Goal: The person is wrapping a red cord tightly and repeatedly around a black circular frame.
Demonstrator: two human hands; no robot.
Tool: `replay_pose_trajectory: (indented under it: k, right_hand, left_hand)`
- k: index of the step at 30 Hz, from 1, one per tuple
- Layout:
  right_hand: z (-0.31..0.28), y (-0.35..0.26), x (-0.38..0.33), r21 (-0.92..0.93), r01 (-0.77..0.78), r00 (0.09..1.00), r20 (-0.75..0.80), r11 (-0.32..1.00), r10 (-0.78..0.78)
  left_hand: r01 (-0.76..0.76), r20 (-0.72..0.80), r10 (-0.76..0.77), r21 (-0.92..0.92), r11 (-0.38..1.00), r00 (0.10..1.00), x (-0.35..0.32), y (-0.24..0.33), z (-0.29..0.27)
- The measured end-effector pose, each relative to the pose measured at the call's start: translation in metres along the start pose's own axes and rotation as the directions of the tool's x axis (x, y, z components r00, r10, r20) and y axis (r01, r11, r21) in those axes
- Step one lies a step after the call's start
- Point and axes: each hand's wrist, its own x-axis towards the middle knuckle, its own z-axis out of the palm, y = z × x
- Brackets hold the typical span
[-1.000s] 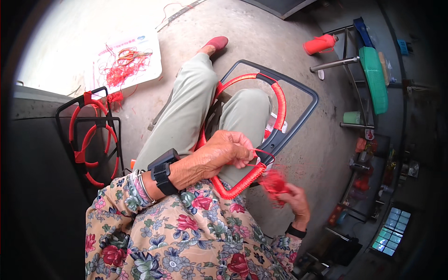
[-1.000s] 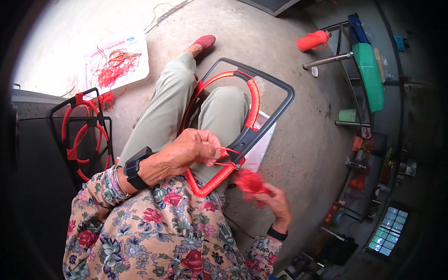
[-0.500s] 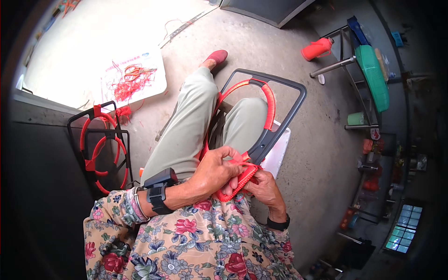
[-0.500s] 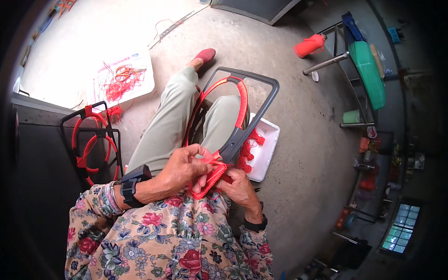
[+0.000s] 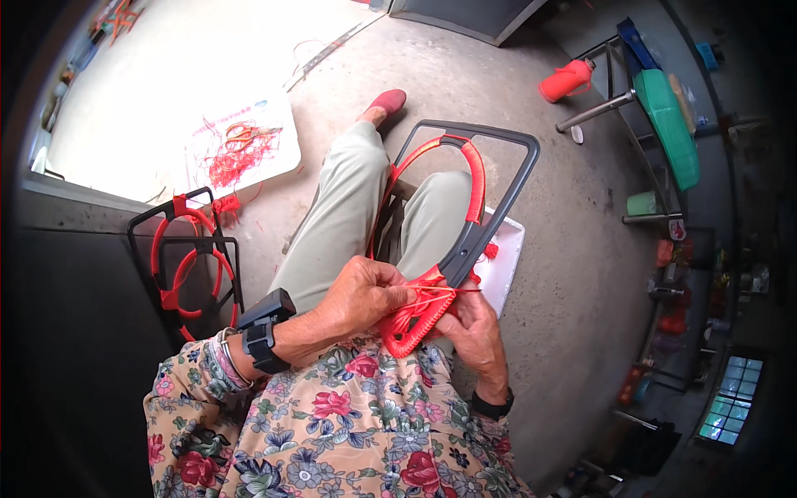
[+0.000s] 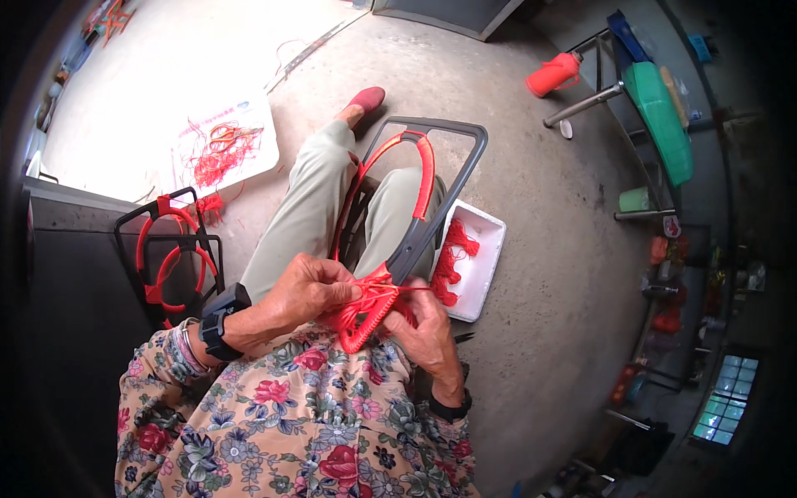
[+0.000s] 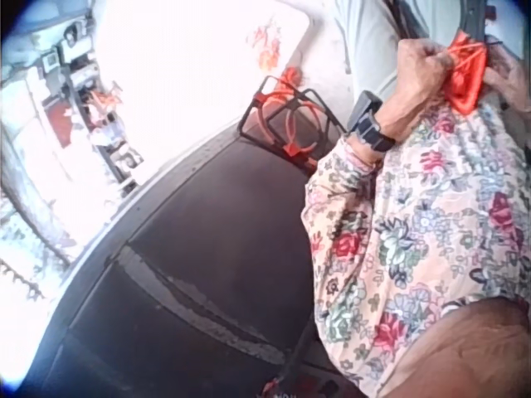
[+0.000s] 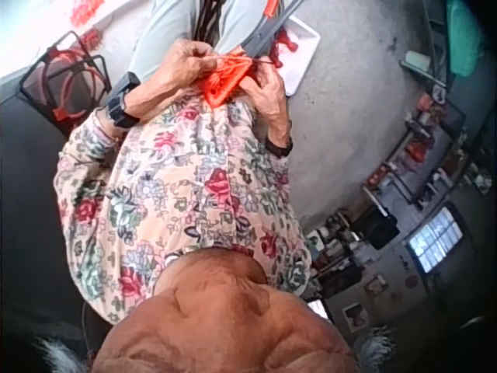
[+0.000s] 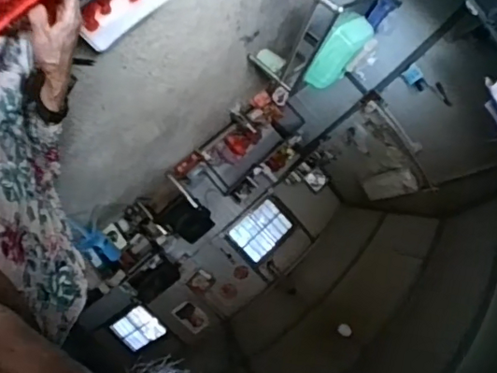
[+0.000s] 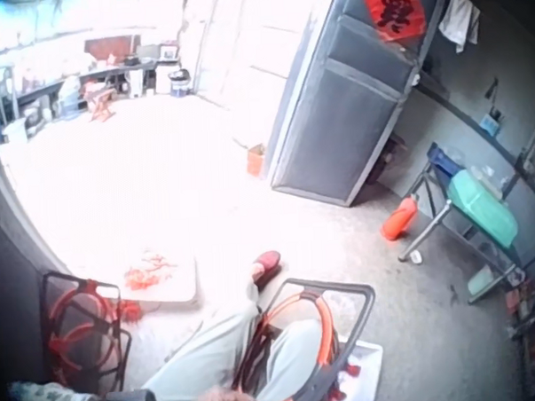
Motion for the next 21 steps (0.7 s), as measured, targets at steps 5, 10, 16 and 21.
replay_pose_trajectory:
  k: [5,10,16,21]
  right_hand:
    - [-0.006,-0.033,-0.001,-0.325,0.074,0.949,-0.268,0.943,-0.167]
    - [-0.005,-0.056,0.001,-0.291,-0.020,0.960,-0.272,0.956,-0.063]
    - [0.002,-0.091,0.020,-0.557,0.185,0.979,0.031,0.810,-0.202]
    - [-0.005,-0.090,0.020,-0.445,0.250,0.966,0.175,0.860,-0.190]
  left_hand:
    - [-0.291,-0.033,0.319,0.332,0.897,0.947,-0.004,0.019,0.001]
    - [-0.527,-0.008,0.638,0.555,0.643,0.770,-0.008,0.030,0.004]
    - [-0.554,0.047,0.595,0.428,0.714,0.802,-0.010,0.035,0.011]
    - [-0.624,0.222,0.592,0.425,0.656,0.774,-0.009,0.037,0.011]
